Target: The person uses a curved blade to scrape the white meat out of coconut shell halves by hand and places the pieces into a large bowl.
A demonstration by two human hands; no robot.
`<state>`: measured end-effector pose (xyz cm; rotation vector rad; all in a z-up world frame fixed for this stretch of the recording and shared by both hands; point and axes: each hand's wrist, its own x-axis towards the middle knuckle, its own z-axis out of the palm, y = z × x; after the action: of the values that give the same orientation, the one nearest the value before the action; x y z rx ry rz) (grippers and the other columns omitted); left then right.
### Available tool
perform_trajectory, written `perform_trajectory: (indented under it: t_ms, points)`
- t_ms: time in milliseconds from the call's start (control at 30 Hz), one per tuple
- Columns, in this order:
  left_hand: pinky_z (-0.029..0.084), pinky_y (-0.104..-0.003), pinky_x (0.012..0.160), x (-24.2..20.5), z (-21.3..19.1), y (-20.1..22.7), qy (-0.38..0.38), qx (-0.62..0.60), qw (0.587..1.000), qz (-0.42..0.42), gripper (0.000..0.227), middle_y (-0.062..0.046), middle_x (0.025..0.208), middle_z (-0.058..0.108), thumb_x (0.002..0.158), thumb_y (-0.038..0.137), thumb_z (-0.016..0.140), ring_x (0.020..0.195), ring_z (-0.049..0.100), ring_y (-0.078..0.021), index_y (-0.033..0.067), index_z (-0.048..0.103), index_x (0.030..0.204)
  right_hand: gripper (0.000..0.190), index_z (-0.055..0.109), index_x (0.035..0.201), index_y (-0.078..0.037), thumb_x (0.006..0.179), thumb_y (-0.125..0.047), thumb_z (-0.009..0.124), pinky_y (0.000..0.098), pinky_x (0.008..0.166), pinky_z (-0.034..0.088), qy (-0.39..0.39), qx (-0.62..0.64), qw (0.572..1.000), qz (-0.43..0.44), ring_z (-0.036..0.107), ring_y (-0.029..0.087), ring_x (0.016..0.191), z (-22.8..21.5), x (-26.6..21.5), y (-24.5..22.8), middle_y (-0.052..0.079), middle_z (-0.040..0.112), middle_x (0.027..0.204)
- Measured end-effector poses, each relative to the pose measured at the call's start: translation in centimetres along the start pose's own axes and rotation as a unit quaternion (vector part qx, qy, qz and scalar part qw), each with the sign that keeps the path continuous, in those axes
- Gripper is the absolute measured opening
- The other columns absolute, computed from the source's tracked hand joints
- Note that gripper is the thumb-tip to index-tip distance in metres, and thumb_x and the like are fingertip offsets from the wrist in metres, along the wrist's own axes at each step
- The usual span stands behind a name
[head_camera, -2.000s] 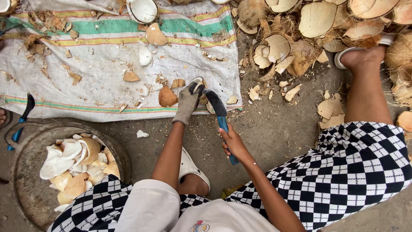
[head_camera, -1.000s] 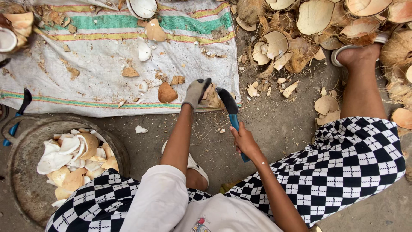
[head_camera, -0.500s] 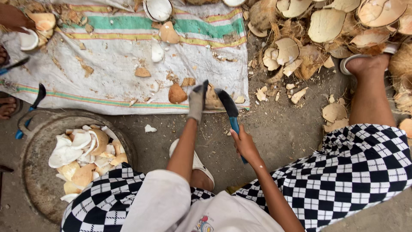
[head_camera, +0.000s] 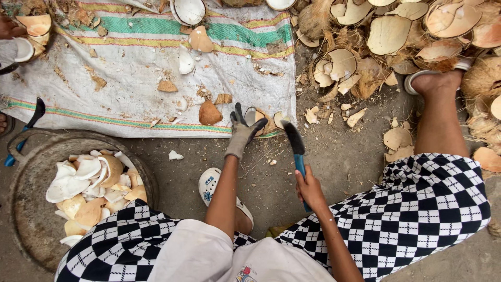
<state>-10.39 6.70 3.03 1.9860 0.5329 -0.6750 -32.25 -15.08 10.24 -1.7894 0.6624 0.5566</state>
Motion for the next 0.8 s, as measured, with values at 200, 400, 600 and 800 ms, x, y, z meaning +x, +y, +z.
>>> perform_trajectory:
  t_ms: [200, 400, 600, 800]
  points:
    - [0.018, -0.046, 0.127, -1.5, -2.0, 0.4, -0.149, 0.115, 0.981, 0.052, 0.145, -0.026, 0.166, -0.011, 0.063, 0.059, 0.086, 0.154, 0.012, -0.0401, 0.0301, -0.013, 0.165, 0.029, 0.049, 0.121, -0.014, 0.106, -0.039, 0.046, 0.0467, 0.051, 0.048, 0.054, -0.267, 0.961, -0.037, 0.066, 0.032, 0.052, -0.4, -0.3, -1.4, 0.013, 0.067, 0.061]
    - [0.029, -0.042, 0.125, 3.4, 3.3, -5.0, -0.033, 0.055, 0.998, -0.008, 0.146, -0.024, 0.161, 0.024, 0.057, 0.046, 0.100, 0.148, 0.031, -0.0380, 0.0109, 0.004, 0.161, 0.035, 0.047, 0.130, -0.012, 0.106, -0.036, 0.042, 0.0532, 0.053, 0.050, 0.120, -0.240, 0.963, -0.025, 0.066, 0.038, 0.054, -0.8, -1.3, -6.3, 0.019, 0.066, 0.063]
    - [0.049, -0.050, 0.112, 0.5, 4.3, -0.8, 0.150, -0.097, 0.972, 0.156, 0.123, -0.022, 0.147, 0.035, 0.053, 0.035, 0.101, 0.134, 0.044, -0.0390, 0.0137, 0.031, 0.151, 0.029, 0.049, 0.121, -0.008, 0.110, -0.033, 0.037, 0.0476, 0.054, 0.046, 0.094, -0.224, 0.967, -0.072, 0.061, 0.033, 0.051, 4.1, 5.0, -0.2, 0.016, 0.062, 0.061]
    - [0.058, -0.053, 0.100, -0.1, -2.1, 1.6, 0.096, -0.540, 0.833, 0.069, 0.102, -0.016, 0.144, 0.052, 0.073, 0.041, 0.085, 0.130, 0.055, -0.0353, 0.0145, 0.031, 0.155, 0.034, 0.045, 0.129, -0.006, 0.110, -0.033, 0.041, 0.0384, 0.045, 0.041, 0.077, -0.232, 0.968, -0.064, 0.054, 0.022, 0.048, 2.9, 7.0, 1.2, 0.006, 0.057, 0.063]
